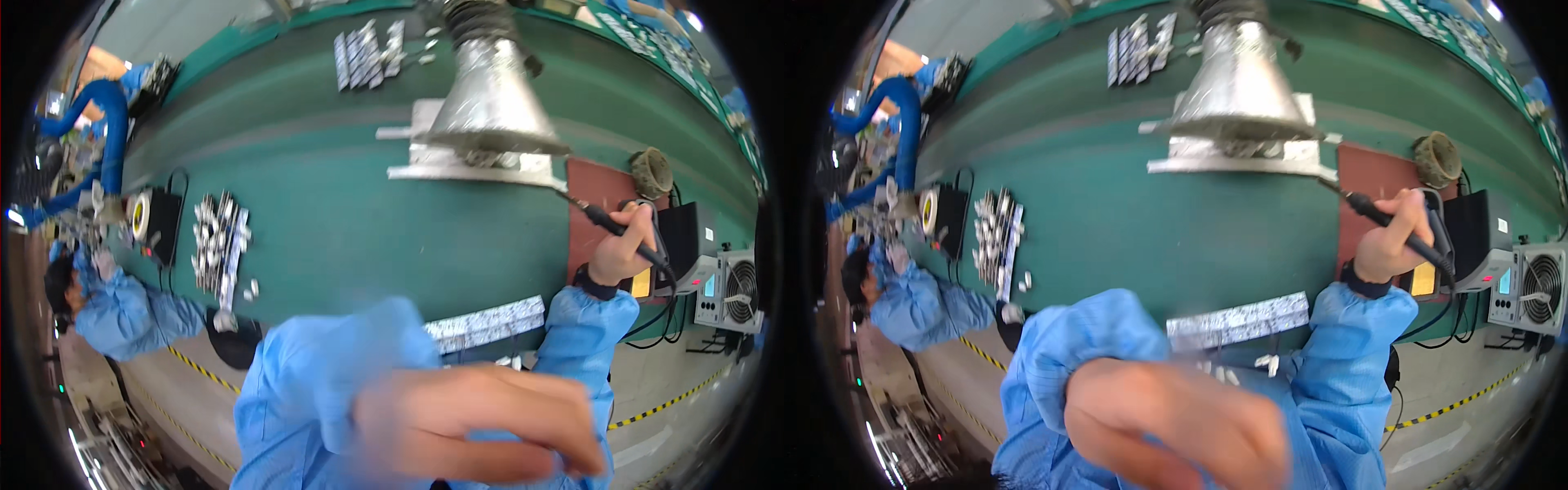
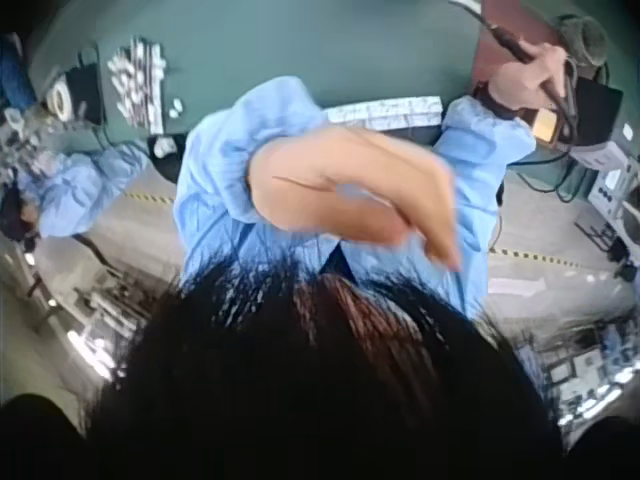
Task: The person solders wires onto LED circuit strips one by one using a soldering iron and sets the strips on the table.
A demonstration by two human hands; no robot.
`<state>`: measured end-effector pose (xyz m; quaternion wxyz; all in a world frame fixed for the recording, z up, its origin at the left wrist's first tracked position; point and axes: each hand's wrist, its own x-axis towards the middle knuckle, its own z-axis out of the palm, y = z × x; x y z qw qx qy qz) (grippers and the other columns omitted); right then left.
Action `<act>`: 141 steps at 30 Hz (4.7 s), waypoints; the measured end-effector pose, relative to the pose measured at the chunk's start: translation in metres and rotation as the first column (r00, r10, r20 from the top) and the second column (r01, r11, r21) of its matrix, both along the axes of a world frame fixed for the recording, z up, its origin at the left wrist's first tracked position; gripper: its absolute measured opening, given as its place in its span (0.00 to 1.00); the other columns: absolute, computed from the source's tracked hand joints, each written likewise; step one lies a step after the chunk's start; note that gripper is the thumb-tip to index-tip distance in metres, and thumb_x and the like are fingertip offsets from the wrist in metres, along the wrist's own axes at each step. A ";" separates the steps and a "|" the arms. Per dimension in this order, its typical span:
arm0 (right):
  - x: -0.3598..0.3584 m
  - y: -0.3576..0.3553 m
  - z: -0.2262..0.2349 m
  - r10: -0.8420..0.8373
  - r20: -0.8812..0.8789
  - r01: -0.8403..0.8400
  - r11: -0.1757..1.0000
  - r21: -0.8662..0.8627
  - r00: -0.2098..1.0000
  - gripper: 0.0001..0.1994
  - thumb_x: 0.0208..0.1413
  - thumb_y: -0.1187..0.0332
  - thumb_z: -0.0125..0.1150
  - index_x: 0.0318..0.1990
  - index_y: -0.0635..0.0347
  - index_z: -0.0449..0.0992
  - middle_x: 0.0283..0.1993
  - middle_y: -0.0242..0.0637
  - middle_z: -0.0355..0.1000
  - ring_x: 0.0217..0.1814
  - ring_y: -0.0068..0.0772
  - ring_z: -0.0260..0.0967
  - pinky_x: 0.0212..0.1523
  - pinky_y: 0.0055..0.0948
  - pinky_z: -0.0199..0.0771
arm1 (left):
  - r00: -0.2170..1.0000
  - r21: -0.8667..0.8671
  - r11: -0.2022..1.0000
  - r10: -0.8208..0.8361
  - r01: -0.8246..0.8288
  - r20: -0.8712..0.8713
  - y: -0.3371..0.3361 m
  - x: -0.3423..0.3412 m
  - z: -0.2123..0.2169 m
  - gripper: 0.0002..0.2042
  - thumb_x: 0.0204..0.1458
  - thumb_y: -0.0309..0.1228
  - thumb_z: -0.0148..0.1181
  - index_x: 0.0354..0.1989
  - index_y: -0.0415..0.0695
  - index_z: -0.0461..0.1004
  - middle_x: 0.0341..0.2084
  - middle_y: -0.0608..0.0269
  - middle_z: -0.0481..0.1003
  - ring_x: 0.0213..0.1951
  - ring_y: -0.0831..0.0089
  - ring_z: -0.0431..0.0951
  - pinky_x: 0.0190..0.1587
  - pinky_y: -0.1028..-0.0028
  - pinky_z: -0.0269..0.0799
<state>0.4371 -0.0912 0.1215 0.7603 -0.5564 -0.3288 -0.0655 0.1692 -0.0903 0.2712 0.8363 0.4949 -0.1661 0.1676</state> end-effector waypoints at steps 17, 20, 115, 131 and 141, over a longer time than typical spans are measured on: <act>-0.006 0.000 0.004 0.094 -0.013 -0.094 0.995 0.021 0.995 0.22 0.67 0.67 0.56 0.19 0.69 0.74 0.24 0.36 0.70 0.30 0.27 0.66 0.35 0.28 0.66 | 0.993 -0.242 0.963 -0.110 0.117 0.042 0.016 -0.017 0.023 0.23 0.65 0.44 0.51 0.37 0.30 0.77 0.40 0.44 0.75 0.37 0.55 0.77 0.41 0.59 0.75; -0.009 0.008 0.007 0.022 -0.004 -0.021 0.999 0.050 1.000 0.22 0.66 0.67 0.56 0.19 0.69 0.73 0.24 0.36 0.69 0.29 0.26 0.66 0.35 0.28 0.66 | 0.997 -0.234 0.970 -0.077 0.073 -0.009 -0.025 0.005 0.024 0.23 0.65 0.44 0.51 0.38 0.30 0.77 0.40 0.44 0.75 0.37 0.55 0.77 0.41 0.59 0.75; -0.004 0.006 0.000 0.047 0.005 -0.047 0.999 0.009 0.999 0.22 0.68 0.66 0.57 0.19 0.69 0.74 0.22 0.36 0.69 0.28 0.26 0.65 0.34 0.28 0.64 | 0.156 0.190 0.979 0.176 0.079 -0.972 -0.072 -0.162 0.020 0.28 0.62 0.54 0.55 0.38 0.34 0.80 0.35 0.50 0.76 0.33 0.55 0.77 0.37 0.59 0.75; -0.006 0.007 0.004 0.094 -0.030 -0.093 0.995 0.041 0.995 0.22 0.67 0.67 0.56 0.18 0.69 0.74 0.21 0.36 0.68 0.28 0.27 0.64 0.33 0.27 0.63 | 0.273 0.240 0.970 0.239 -0.032 -0.932 -0.052 -0.093 0.009 0.26 0.62 0.50 0.55 0.42 0.33 0.78 0.39 0.47 0.75 0.38 0.53 0.76 0.42 0.58 0.74; -0.005 0.007 0.002 0.094 -0.034 -0.093 0.995 0.045 0.995 0.23 0.67 0.67 0.56 0.18 0.69 0.72 0.21 0.36 0.67 0.28 0.27 0.63 0.33 0.27 0.63 | 0.738 0.170 0.955 0.294 -0.242 -0.608 -0.059 -0.086 -0.013 0.20 0.63 0.39 0.54 0.48 0.30 0.75 0.48 0.42 0.73 0.48 0.48 0.75 0.51 0.55 0.71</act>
